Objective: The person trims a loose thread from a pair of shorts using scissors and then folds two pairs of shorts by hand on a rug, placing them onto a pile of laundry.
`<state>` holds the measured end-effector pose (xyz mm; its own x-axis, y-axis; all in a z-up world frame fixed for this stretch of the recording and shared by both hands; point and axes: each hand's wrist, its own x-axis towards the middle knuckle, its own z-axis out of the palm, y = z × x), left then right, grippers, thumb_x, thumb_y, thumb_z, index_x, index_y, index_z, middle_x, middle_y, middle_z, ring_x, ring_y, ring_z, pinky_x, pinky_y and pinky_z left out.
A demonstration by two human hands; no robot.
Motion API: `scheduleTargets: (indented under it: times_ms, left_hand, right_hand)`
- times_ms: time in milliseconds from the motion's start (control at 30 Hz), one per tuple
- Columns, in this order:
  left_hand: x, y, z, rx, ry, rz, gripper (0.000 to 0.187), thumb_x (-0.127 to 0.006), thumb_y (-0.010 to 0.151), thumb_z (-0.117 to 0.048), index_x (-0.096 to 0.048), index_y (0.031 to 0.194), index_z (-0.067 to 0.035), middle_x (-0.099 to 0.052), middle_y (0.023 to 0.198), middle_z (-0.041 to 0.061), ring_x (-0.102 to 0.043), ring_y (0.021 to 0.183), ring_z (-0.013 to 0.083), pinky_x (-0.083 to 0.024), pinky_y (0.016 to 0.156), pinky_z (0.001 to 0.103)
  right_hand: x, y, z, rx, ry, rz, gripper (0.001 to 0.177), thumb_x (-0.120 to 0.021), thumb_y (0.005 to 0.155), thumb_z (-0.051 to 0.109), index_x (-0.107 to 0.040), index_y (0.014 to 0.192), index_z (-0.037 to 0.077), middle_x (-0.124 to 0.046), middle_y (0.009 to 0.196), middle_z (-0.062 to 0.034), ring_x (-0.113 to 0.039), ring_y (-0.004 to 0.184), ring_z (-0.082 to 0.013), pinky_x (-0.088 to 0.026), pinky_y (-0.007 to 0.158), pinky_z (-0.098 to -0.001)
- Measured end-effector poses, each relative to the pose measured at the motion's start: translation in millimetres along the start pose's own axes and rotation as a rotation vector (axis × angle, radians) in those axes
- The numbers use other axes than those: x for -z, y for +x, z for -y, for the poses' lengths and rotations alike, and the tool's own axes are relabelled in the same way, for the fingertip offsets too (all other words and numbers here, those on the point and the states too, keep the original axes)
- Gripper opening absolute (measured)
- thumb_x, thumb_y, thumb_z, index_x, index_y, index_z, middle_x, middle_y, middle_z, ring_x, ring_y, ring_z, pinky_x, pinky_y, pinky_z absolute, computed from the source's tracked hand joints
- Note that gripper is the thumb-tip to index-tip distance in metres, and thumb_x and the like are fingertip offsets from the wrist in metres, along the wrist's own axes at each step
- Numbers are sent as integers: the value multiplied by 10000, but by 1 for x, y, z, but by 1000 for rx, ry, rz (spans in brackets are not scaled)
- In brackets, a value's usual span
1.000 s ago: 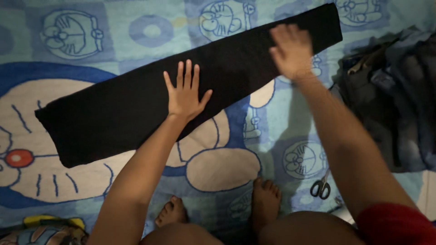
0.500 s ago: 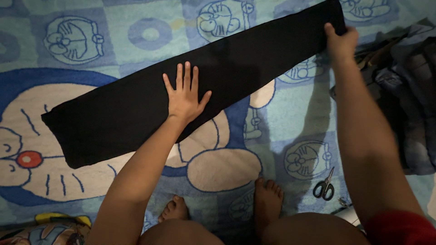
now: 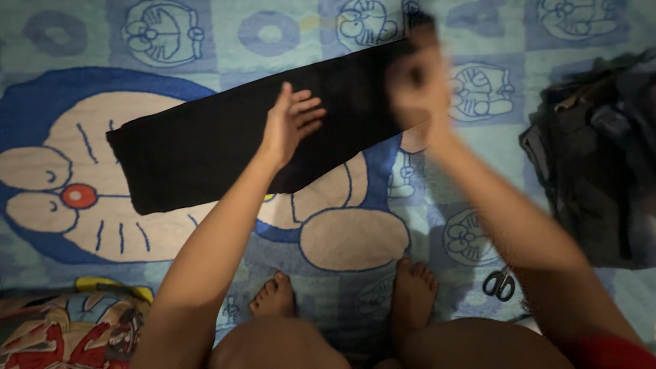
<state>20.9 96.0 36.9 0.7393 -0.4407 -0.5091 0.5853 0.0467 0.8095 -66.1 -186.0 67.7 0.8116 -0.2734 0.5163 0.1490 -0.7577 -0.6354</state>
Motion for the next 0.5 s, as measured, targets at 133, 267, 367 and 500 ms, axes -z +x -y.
scheduleTargets:
  times_ms: [133, 267, 367, 500]
  left_hand:
    - [3, -34, -28, 231, -521, 85, 769, -484, 876, -703, -610, 1370, -126, -623, 1378, 106, -546, 1255, 315, -396, 954, 547]
    - [13, -29, -1, 232, -17, -250, 491, -659, 904, -403, -624, 1300, -114, -654, 1309, 85, -574, 1200, 244, -428, 946, 513]
    - [30, -16, 27, 57, 76, -179, 286, -722, 990, -169, -679, 1204, 16, -637, 1051, 173, -537, 884, 309, -401, 736, 482]
    - [51, -2, 31, -341, 60, -111, 146, -681, 971, -46, -682, 1099, 25, -710, 1021, 56, -638, 915, 158, -527, 825, 302]
  right_hand:
    - [-71, -36, 100, 247, -111, 460, 389, -843, 733, 209, -664, 1036, 43, -530, 1453, -222, -420, 1384, -448, -337, 1081, -608]
    - [-78, -73, 107, 503, -245, 553, 459, -786, 820, 164, -672, 1257, 87, -495, 1562, -121, -376, 1510, -340, -301, 1232, -588]
    - [-58, -84, 77, 472, -492, 522, 490, -783, 861, 193, -660, 1333, 143, -485, 1571, -89, -334, 1514, -359, -241, 1225, -626]
    - [-15, -64, 31, 204, -590, 494, 674, -761, 783, 76, -605, 1437, 125, -490, 1598, -113, -326, 1513, -397, -247, 1216, -628]
